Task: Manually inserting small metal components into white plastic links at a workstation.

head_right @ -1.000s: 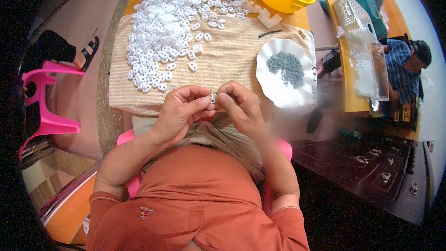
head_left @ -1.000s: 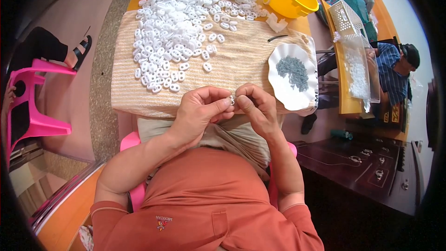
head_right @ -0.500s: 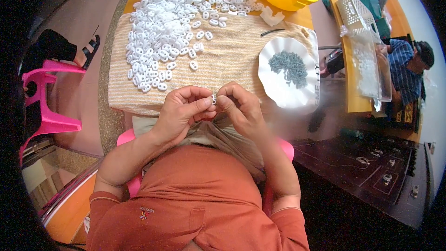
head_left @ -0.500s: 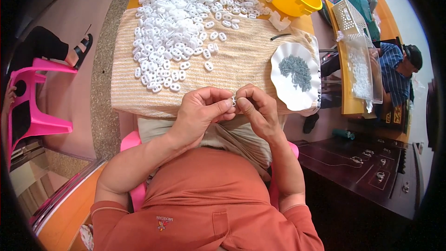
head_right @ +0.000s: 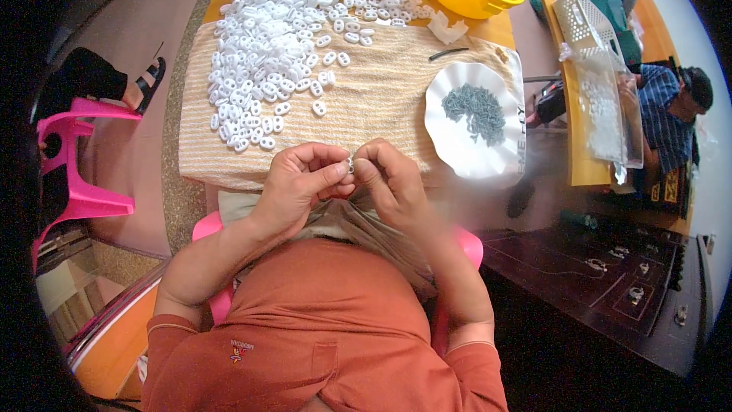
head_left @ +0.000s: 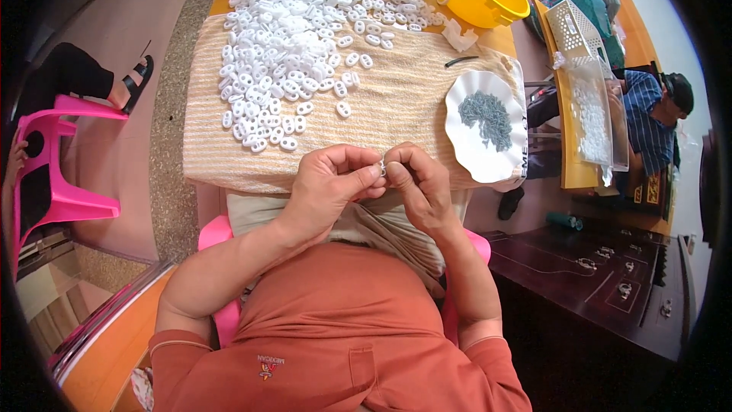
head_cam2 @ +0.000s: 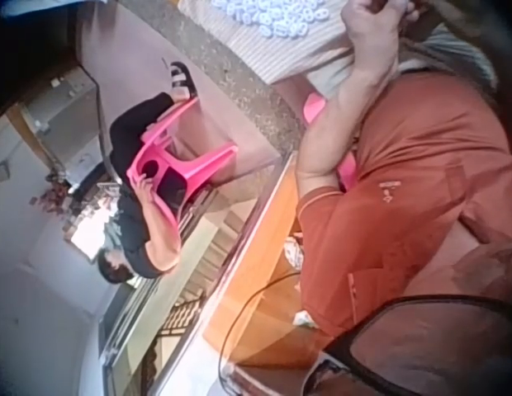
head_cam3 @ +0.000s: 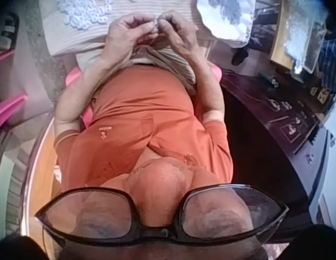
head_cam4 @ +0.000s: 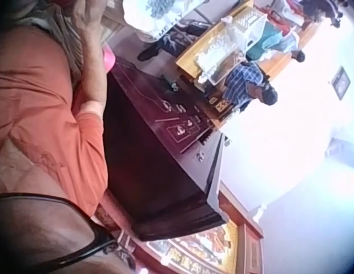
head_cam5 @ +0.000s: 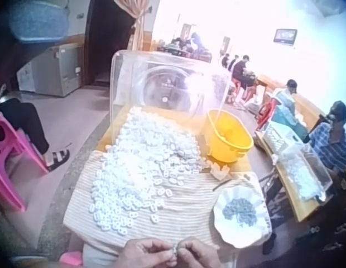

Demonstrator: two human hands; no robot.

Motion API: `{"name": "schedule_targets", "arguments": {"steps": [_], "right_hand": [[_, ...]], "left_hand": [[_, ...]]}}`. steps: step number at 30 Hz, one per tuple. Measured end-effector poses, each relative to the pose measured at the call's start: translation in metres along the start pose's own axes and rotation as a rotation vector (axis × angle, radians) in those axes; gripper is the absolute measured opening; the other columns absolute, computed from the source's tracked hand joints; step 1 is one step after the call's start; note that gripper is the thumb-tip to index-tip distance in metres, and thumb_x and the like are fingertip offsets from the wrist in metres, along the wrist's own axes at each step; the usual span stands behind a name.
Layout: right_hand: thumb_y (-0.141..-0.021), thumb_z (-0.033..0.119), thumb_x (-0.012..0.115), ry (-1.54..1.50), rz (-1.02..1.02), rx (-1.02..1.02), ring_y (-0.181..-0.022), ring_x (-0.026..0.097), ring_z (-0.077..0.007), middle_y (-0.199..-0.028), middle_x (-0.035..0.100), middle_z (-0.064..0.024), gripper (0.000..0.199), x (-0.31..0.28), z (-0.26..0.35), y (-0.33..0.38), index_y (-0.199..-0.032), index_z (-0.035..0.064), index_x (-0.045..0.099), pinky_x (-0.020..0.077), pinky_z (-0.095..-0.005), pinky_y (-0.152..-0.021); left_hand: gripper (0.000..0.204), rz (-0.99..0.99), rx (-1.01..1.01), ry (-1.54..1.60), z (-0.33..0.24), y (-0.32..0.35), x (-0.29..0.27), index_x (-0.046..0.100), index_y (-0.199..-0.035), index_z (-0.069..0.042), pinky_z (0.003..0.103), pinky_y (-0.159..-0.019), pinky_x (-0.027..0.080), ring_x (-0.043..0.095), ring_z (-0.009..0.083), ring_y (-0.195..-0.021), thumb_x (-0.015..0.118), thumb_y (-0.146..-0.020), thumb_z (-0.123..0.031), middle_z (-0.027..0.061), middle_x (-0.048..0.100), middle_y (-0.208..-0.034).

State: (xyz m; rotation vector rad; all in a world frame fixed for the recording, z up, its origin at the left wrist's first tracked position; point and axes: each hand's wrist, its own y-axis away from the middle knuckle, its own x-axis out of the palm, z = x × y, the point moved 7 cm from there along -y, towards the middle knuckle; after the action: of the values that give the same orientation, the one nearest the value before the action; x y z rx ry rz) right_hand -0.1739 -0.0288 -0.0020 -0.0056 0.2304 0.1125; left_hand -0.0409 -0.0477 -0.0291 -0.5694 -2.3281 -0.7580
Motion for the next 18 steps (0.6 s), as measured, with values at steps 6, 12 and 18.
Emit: {"name": "schedule_targets", "arguments": {"steps": [6, 12, 18], "right_hand": [[-0.095, 0.005, 0.055, -0.054, -0.090, 0.058, -0.073, 0.052, -0.0053, -0.083, 0.059, -0.0005, 0.009, 0.005, 0.008, 0.002, -0.092, -0.0021, 0.058, 0.0429, -0.0194, -0.066], [-0.095, 0.009, 0.058, -0.228, -0.130, 0.090, -0.075, 0.051, -0.0040, -0.084, 0.059, 0.0016, 0.011, 0.011, 0.002, 0.004, -0.093, -0.0018, 0.060, 0.0427, -0.0189, -0.066], [-0.096, 0.009, 0.056, -0.367, -0.131, 0.151, -0.077, 0.057, -0.0057, -0.086, 0.061, -0.0009, 0.013, 0.014, -0.003, 0.002, -0.096, -0.0032, 0.059, 0.0491, -0.0198, -0.068]], "left_hand": [[0.018, -0.019, 0.053, -0.044, 0.001, 0.002, -0.003, 0.062, -0.104, 0.004, 0.023, -0.072, 0.055, 0.064, 0.0104, -0.078, 0.064, -0.089, -0.005, 0.0085, 0.067, -0.092], [0.016, -0.064, 0.115, -0.125, 0.000, 0.005, -0.004, 0.062, -0.103, 0.003, 0.026, -0.071, 0.057, 0.065, 0.0116, -0.076, 0.063, -0.090, -0.004, 0.0078, 0.067, -0.088], [0.016, -0.075, 0.157, -0.153, -0.007, 0.004, -0.002, 0.063, -0.103, 0.004, 0.026, -0.069, 0.056, 0.064, 0.0111, -0.075, 0.064, -0.089, -0.005, 0.0076, 0.067, -0.087]]}}
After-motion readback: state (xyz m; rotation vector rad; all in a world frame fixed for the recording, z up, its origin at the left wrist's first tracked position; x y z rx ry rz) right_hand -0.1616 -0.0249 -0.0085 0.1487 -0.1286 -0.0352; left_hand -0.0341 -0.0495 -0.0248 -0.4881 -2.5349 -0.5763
